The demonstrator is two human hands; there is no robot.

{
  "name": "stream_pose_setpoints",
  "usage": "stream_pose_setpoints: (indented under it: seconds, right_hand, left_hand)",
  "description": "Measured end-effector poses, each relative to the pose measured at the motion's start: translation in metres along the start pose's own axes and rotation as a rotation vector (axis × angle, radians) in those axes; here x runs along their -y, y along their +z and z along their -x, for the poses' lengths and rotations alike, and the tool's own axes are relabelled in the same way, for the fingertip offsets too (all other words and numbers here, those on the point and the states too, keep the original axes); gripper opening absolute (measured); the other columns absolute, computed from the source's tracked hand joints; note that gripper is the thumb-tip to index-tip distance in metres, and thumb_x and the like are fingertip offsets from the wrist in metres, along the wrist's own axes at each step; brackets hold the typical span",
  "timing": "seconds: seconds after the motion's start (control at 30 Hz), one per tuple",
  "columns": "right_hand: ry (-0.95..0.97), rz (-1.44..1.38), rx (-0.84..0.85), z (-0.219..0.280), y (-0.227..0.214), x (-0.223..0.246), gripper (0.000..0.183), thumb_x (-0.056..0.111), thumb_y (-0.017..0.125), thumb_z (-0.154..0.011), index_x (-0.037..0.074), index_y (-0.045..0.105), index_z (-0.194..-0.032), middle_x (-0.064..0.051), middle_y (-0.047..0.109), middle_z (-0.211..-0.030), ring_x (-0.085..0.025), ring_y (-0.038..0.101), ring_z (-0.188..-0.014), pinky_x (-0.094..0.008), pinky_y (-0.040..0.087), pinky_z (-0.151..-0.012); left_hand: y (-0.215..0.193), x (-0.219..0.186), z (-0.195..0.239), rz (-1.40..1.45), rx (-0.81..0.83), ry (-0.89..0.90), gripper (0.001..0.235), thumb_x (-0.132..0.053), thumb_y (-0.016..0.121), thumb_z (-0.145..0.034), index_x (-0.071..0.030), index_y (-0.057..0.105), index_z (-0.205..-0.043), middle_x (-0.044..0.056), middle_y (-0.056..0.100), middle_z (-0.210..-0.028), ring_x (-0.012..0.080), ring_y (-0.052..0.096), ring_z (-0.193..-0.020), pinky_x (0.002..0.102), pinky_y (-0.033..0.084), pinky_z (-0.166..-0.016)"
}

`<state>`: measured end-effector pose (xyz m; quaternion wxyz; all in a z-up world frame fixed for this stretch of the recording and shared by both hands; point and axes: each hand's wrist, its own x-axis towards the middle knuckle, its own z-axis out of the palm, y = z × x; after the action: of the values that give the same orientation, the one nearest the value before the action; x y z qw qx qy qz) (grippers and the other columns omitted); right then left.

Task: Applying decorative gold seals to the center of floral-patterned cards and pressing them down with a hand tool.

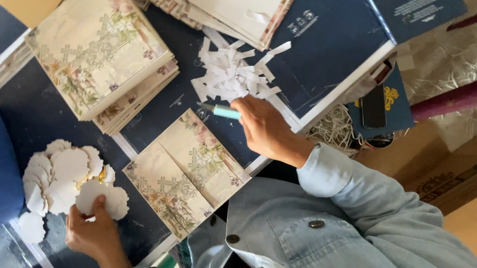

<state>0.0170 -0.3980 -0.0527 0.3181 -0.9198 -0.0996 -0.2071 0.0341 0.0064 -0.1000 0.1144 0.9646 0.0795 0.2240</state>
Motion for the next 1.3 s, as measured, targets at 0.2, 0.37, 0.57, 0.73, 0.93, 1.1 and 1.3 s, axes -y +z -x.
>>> stream_pose_setpoints:
  seconds: [0.2,0.37,0.57,0.73,0.93,1.1,1.3]
  right_hand:
    - [0.056,-0.083,-0.026,0.007,-0.02,0.001,0.032,0.011,0.061,-0.088,0.006,0.048,-0.118,-0.012,0.061,-0.093,-0.022,0.058,-0.065,-0.032,0.048,-0.054]
    - [-0.045,-0.205,0.036,0.006,-0.041,0.022,0.04,0.016,0.058,-0.094,0.009,0.048,-0.132,-0.01,0.065,-0.103,-0.021,0.06,-0.075,-0.033,0.045,-0.067]
    - [-0.021,-0.228,0.102,0.01,-0.026,0.054,0.028,0.014,0.056,-0.092,0.001,0.055,-0.116,-0.018,0.061,-0.1,-0.037,0.062,-0.093,-0.043,0.05,-0.08]
    - [-0.072,-0.476,0.268,-0.012,-0.041,0.116,0.044,0.015,0.06,-0.085,0.0,0.05,-0.126,-0.026,0.062,-0.109,-0.042,0.061,-0.096,-0.052,0.05,-0.081]
    - [-0.249,-0.046,0.32,0.003,-0.001,0.105,0.049,0.026,0.045,-0.092,0.016,0.042,-0.14,-0.004,0.053,-0.069,-0.02,0.057,-0.051,-0.032,0.051,-0.049]
    - [-0.256,-0.037,0.407,-0.005,0.002,0.111,0.051,0.024,0.043,-0.093,0.014,0.038,-0.142,-0.006,0.051,-0.064,-0.022,0.057,-0.045,-0.033,0.051,-0.044]
    - [-0.052,-0.194,0.363,-0.008,0.014,0.085,0.045,0.01,0.049,-0.091,0.013,0.048,-0.137,-0.011,0.059,-0.073,-0.02,0.06,-0.057,-0.03,0.053,-0.051]
  left_hand:
    - [-0.017,-0.015,-0.008,0.139,0.003,-0.071,0.026,-0.024,0.08,-0.09,-0.003,0.064,-0.087,0.009,0.065,-0.071,0.0242,0.061,-0.061,0.039,0.046,-0.055]
    - [-0.057,-0.057,-0.001,0.587,-0.031,-0.192,0.018,-0.003,0.065,-0.09,0.003,0.063,-0.107,0.014,0.063,-0.087,0.0183,0.06,-0.068,0.029,0.048,-0.055]
    - [-0.089,-0.14,0.019,1.145,0.288,-0.285,0.018,-0.001,0.068,-0.081,0.001,0.063,-0.097,0.012,0.063,-0.078,0.0155,0.055,-0.071,0.032,0.052,-0.062]
    - [-0.086,-0.162,0.023,1.219,0.513,-0.2,0.027,-0.001,0.065,-0.079,0.003,0.061,-0.105,0.023,0.067,-0.087,0.0276,0.066,-0.079,0.038,0.057,-0.063]
    - [-0.09,-0.175,0.024,1.282,0.457,-0.158,0.021,0.002,0.069,-0.076,0.005,0.063,-0.095,0.015,0.063,-0.079,0.0152,0.057,-0.072,0.03,0.053,-0.058]
    - [-0.054,-0.156,0.044,1.305,0.465,-0.114,0.014,0.004,0.068,-0.076,0.004,0.064,-0.089,0.016,0.059,-0.074,0.0179,0.058,-0.067,0.03,0.052,-0.056]
    - [-0.052,-0.159,0.04,1.385,0.501,-0.162,0.012,0.003,0.068,-0.078,0.005,0.064,-0.088,0.013,0.058,-0.072,0.0176,0.061,-0.06,0.028,0.053,-0.056]
